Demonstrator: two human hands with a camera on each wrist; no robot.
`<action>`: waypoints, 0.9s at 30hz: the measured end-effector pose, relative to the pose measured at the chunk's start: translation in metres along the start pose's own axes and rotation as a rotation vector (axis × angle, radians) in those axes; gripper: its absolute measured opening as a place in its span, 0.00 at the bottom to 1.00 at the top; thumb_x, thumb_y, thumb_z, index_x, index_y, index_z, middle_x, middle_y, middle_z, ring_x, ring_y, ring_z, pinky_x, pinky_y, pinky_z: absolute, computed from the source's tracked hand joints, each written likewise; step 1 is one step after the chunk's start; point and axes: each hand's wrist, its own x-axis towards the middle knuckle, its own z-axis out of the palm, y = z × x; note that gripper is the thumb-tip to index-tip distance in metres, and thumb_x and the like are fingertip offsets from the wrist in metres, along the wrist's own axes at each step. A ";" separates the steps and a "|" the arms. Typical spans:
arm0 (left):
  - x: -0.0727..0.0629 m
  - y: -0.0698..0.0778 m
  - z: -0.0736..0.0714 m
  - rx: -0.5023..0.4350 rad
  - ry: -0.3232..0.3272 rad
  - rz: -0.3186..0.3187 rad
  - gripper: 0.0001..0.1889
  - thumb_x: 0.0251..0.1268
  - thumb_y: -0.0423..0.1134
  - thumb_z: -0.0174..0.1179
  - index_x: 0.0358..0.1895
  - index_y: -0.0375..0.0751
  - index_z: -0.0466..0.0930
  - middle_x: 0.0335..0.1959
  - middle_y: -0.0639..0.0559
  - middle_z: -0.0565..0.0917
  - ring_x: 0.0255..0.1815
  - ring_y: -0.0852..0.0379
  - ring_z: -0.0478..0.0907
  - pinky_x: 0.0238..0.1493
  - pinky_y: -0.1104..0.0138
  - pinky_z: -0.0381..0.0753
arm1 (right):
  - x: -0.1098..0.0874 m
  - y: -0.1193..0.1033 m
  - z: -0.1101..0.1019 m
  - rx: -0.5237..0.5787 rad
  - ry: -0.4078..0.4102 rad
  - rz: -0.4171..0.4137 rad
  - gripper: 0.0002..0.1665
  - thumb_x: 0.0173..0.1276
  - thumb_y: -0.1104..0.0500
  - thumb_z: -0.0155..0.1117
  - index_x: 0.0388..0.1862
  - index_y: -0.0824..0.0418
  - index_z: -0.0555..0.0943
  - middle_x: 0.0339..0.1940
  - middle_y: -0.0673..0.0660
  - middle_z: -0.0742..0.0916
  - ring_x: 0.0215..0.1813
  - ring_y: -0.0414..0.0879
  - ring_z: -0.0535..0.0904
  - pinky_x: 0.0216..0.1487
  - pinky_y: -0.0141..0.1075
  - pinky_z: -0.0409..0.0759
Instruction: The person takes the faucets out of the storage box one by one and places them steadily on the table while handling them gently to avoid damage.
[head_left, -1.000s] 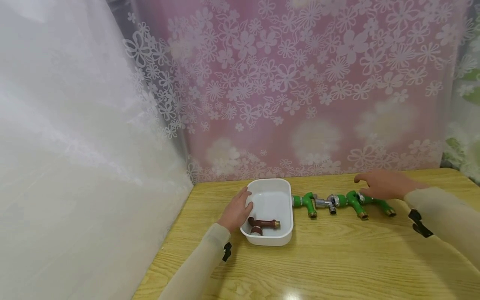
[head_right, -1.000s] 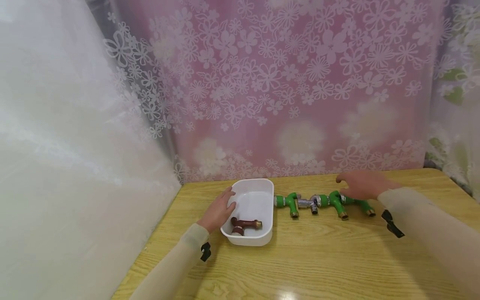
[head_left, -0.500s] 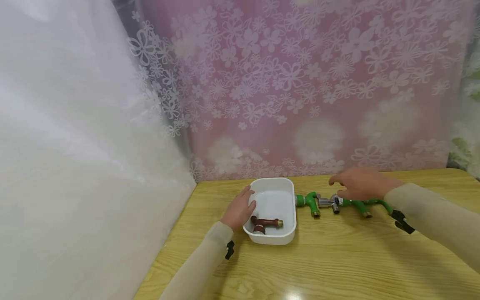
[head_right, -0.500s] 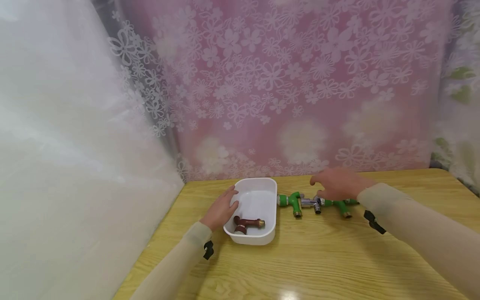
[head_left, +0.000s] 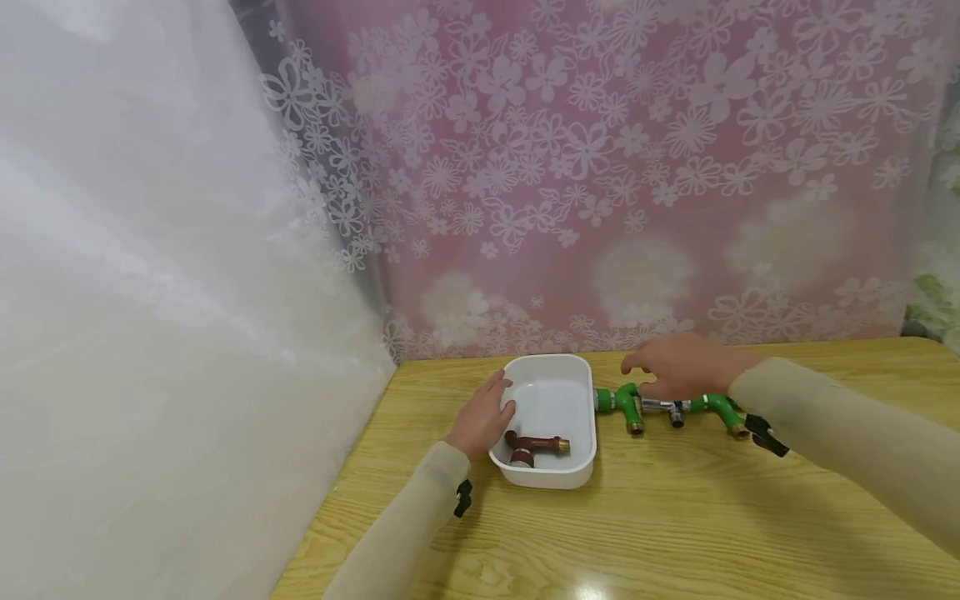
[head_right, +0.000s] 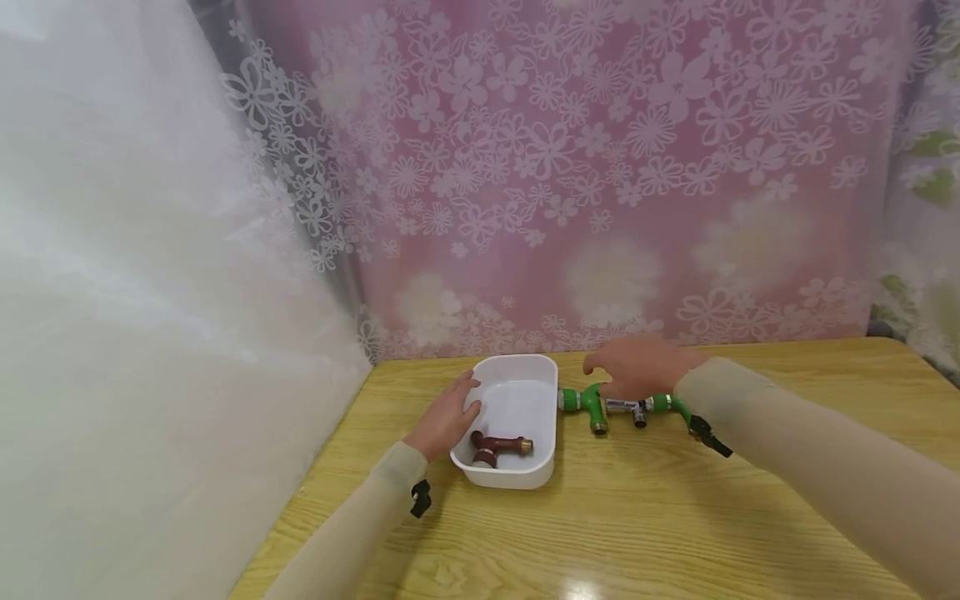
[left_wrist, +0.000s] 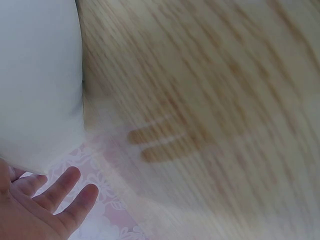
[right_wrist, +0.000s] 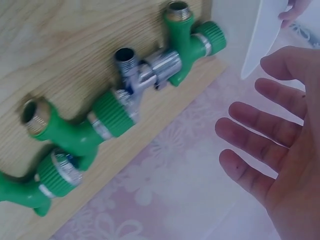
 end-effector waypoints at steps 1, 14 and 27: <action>0.000 0.000 0.001 0.000 0.002 -0.004 0.26 0.81 0.49 0.45 0.74 0.43 0.66 0.82 0.50 0.56 0.79 0.48 0.60 0.77 0.52 0.64 | 0.003 -0.002 0.000 0.003 -0.008 -0.004 0.20 0.71 0.49 0.63 0.60 0.49 0.82 0.50 0.51 0.87 0.45 0.45 0.84 0.36 0.44 0.84; 0.000 -0.002 0.002 0.009 0.002 -0.005 0.26 0.81 0.50 0.44 0.74 0.44 0.66 0.82 0.52 0.55 0.79 0.48 0.60 0.76 0.52 0.65 | 0.036 -0.036 -0.005 0.034 -0.100 -0.025 0.21 0.72 0.50 0.63 0.63 0.46 0.81 0.57 0.51 0.86 0.51 0.46 0.84 0.46 0.47 0.84; 0.003 -0.004 0.001 -0.003 0.015 0.009 0.25 0.81 0.48 0.45 0.75 0.43 0.65 0.82 0.51 0.56 0.78 0.47 0.62 0.75 0.52 0.66 | 0.075 -0.070 -0.006 -0.018 -0.188 -0.129 0.20 0.70 0.50 0.65 0.60 0.48 0.83 0.57 0.53 0.86 0.53 0.47 0.83 0.52 0.46 0.84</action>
